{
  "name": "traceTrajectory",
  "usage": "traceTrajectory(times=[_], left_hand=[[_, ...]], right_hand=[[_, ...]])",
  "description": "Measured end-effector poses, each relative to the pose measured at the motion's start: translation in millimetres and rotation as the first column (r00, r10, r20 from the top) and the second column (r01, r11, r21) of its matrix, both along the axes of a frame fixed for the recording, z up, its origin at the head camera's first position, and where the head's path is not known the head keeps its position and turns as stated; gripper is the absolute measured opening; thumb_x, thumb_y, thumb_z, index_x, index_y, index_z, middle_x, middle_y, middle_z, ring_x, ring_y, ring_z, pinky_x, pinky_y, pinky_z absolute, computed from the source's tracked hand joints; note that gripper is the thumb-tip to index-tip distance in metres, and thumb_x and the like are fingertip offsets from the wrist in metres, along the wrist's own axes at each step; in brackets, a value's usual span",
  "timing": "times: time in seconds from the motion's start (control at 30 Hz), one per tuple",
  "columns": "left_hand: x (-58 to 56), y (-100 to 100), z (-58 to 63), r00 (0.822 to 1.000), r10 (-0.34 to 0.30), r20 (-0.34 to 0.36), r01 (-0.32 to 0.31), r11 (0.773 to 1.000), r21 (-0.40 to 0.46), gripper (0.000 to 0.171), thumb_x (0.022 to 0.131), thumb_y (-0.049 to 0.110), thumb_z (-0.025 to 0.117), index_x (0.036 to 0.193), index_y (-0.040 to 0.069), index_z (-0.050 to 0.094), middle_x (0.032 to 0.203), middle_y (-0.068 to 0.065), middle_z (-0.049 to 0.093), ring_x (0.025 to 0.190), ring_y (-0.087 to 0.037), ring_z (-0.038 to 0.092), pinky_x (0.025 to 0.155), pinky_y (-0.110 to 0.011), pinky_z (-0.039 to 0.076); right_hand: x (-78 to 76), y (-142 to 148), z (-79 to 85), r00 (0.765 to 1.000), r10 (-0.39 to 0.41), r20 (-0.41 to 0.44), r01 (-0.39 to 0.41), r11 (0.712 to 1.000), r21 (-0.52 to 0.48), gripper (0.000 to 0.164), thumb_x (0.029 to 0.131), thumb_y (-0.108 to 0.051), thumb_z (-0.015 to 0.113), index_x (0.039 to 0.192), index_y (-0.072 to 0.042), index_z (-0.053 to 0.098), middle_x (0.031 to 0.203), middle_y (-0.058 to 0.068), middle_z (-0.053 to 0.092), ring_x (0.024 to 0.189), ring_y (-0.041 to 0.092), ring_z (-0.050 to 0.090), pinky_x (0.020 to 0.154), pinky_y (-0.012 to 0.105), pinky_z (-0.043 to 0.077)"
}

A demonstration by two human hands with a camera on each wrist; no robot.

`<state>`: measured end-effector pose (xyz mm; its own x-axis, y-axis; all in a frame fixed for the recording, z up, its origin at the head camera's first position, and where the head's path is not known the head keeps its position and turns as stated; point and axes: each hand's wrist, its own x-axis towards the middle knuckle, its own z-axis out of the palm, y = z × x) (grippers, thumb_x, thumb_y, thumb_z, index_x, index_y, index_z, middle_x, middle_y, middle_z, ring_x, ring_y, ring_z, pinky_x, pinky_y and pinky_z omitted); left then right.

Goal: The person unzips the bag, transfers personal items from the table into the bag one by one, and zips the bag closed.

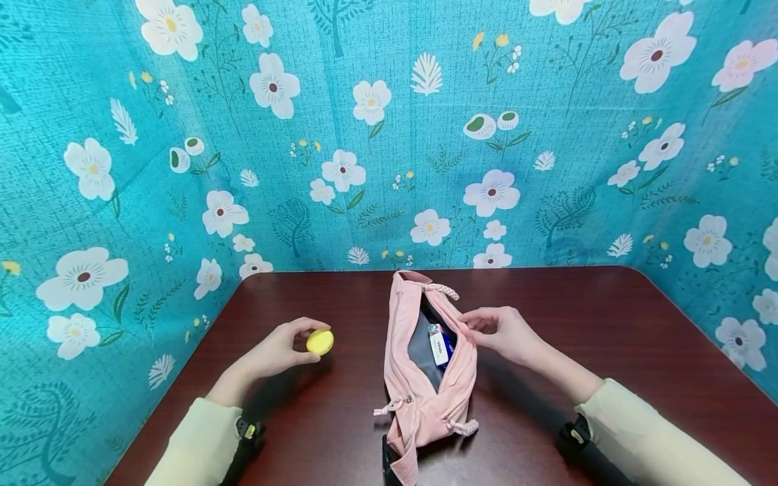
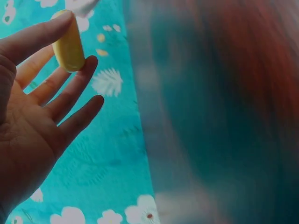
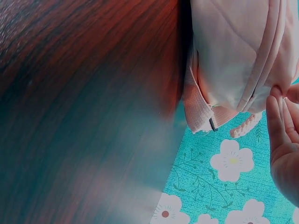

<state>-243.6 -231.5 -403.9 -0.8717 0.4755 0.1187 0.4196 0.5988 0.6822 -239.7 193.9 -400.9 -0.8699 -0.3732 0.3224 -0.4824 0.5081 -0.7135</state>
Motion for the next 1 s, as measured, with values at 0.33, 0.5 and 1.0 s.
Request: traceTrajectory(times=[0.33, 0.5, 1.0], left_hand=[[-8.8, 42.0, 13.2, 0.991, -0.084, -0.104, 0.092, 0.993, 0.071, 0.053, 0.073, 0.032, 0.074, 0.12, 0.018, 0.055, 0.109, 0.012, 0.054, 0.093, -0.007, 0.054, 0.077, -0.027, 0.048], [-9.7, 69.6, 27.2, 0.984, -0.138, -0.109, 0.15, 0.982, 0.114, 0.05, 0.073, 0.022, 0.075, 0.118, 0.015, 0.056, 0.108, 0.006, 0.056, 0.093, -0.011, 0.054, 0.077, -0.028, 0.048], [-41.1, 115.5, 26.4, 0.957, -0.246, -0.155, 0.268, 0.952, 0.149, 0.051, 0.07, 0.012, 0.077, 0.117, 0.008, 0.058, 0.105, 0.003, 0.06, 0.086, -0.008, 0.059, 0.073, -0.026, 0.049]], right_hand=[[4.9, -3.7, 6.8, 1.0, -0.003, 0.01, 0.003, 1.0, 0.0, 0.025, 0.077, -0.02, 0.071, 0.1, -0.012, 0.068, 0.074, -0.005, 0.064, 0.065, 0.01, 0.059, 0.059, 0.025, 0.048], [12.6, -8.8, 16.0, 1.0, -0.009, 0.027, 0.009, 1.0, 0.01, 0.024, 0.078, -0.012, 0.07, 0.102, -0.007, 0.067, 0.075, 0.0, 0.064, 0.065, 0.014, 0.06, 0.059, 0.026, 0.049], [2.1, -2.6, 2.8, 1.0, -0.003, 0.012, 0.003, 1.0, 0.006, 0.024, 0.077, -0.021, 0.071, 0.1, -0.013, 0.068, 0.075, -0.007, 0.064, 0.066, 0.009, 0.06, 0.06, 0.026, 0.049]])
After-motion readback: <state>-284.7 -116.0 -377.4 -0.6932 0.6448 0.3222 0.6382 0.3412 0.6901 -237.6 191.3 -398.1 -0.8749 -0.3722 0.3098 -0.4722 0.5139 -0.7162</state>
